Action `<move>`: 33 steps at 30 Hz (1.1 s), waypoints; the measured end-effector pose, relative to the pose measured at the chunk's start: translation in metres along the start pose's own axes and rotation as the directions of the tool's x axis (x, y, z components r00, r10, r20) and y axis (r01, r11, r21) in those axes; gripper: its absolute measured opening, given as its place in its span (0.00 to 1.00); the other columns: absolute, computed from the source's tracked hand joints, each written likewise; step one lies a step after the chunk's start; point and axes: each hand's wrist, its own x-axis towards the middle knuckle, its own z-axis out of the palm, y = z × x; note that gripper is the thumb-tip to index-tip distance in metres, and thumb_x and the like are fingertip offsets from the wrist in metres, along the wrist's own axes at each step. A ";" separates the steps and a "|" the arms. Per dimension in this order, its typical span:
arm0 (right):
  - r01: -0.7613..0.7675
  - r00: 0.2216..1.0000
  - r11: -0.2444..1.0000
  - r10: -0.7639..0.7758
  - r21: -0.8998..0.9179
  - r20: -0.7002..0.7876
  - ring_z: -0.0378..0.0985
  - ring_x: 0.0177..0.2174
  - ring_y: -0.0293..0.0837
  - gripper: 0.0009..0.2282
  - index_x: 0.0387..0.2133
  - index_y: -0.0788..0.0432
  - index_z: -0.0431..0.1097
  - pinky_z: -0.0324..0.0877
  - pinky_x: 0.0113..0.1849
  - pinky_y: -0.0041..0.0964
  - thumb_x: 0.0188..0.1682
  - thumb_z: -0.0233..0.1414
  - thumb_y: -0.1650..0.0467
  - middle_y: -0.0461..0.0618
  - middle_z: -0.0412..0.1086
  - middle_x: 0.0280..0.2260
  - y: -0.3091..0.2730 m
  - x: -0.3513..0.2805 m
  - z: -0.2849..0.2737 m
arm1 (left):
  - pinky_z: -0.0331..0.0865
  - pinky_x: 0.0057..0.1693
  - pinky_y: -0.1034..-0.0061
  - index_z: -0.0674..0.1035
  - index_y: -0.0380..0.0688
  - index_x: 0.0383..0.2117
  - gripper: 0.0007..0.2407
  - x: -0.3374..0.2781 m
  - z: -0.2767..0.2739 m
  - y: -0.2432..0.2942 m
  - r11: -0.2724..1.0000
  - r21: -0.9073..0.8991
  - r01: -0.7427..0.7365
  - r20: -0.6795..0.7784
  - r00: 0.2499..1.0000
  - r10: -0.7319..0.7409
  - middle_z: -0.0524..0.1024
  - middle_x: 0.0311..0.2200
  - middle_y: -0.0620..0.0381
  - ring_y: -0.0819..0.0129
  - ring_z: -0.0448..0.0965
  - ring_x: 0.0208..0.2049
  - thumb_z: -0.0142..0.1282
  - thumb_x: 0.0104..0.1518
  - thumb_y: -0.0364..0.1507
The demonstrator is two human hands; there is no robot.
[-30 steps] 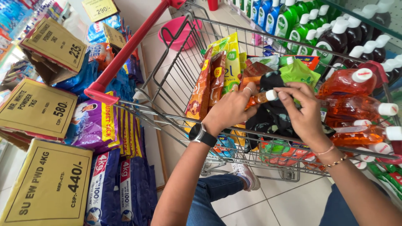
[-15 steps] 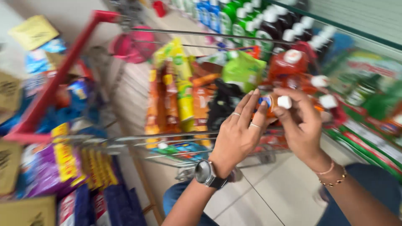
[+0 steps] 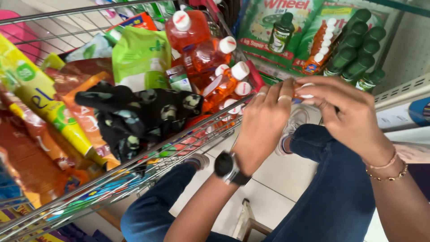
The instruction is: Picking up various items and placing them into a shopping cart in a convenience store.
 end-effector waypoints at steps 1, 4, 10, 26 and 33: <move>-0.017 1.000 0.999 0.017 -0.030 -0.001 0.81 0.45 0.45 0.12 0.44 0.66 0.74 0.79 0.47 0.35 0.52 0.48 0.87 0.57 0.74 0.51 0.009 0.000 -0.004 | 0.75 0.49 0.64 0.72 0.31 0.55 0.18 0.006 0.017 -0.001 0.999 -0.033 0.030 0.012 0.999 -0.030 0.78 0.44 0.43 0.51 0.80 0.46 0.53 0.58 0.22; -0.004 0.999 0.985 -0.002 -0.171 -0.036 0.81 0.46 0.46 0.12 0.45 0.64 0.76 0.77 0.47 0.35 0.53 0.51 0.86 0.54 0.75 0.47 0.063 -0.007 -0.002 | 0.75 0.46 0.61 0.74 0.32 0.50 0.15 0.024 0.074 -0.016 0.990 -0.094 0.104 0.076 0.992 -0.097 0.78 0.40 0.42 0.48 0.80 0.43 0.51 0.57 0.21; -0.163 0.959 0.980 0.130 -0.114 -0.253 0.80 0.50 0.53 0.11 0.47 0.64 0.74 0.76 0.49 0.40 0.53 0.55 0.84 0.57 0.74 0.52 0.132 -0.009 0.020 | 0.75 0.44 0.56 0.75 0.35 0.43 0.09 0.053 0.183 -0.042 0.957 -0.218 0.191 0.098 0.980 -0.173 0.79 0.40 0.39 0.43 0.81 0.41 0.49 0.58 0.20; -0.369 0.917 0.785 0.393 -0.497 -0.060 0.62 0.60 0.66 0.27 0.63 0.68 0.58 0.68 0.54 0.51 0.47 0.53 0.78 0.67 0.46 0.68 0.197 -0.037 0.065 | 0.74 0.44 0.55 0.77 0.37 0.43 0.10 0.054 0.304 -0.097 0.912 -0.346 0.221 0.148 0.972 -0.180 0.79 0.37 0.39 0.42 0.81 0.40 0.53 0.56 0.18; -0.443 0.879 0.792 0.475 -0.420 -0.032 0.57 0.62 0.65 0.27 0.61 0.71 0.57 0.65 0.55 0.50 0.45 0.53 0.78 0.70 0.43 0.68 0.216 -0.044 0.076 | 0.74 0.43 0.55 0.76 0.34 0.44 0.11 0.061 0.306 -0.099 0.931 -0.293 0.216 0.191 0.968 -0.164 0.79 0.39 0.37 0.41 0.81 0.39 0.53 0.54 0.18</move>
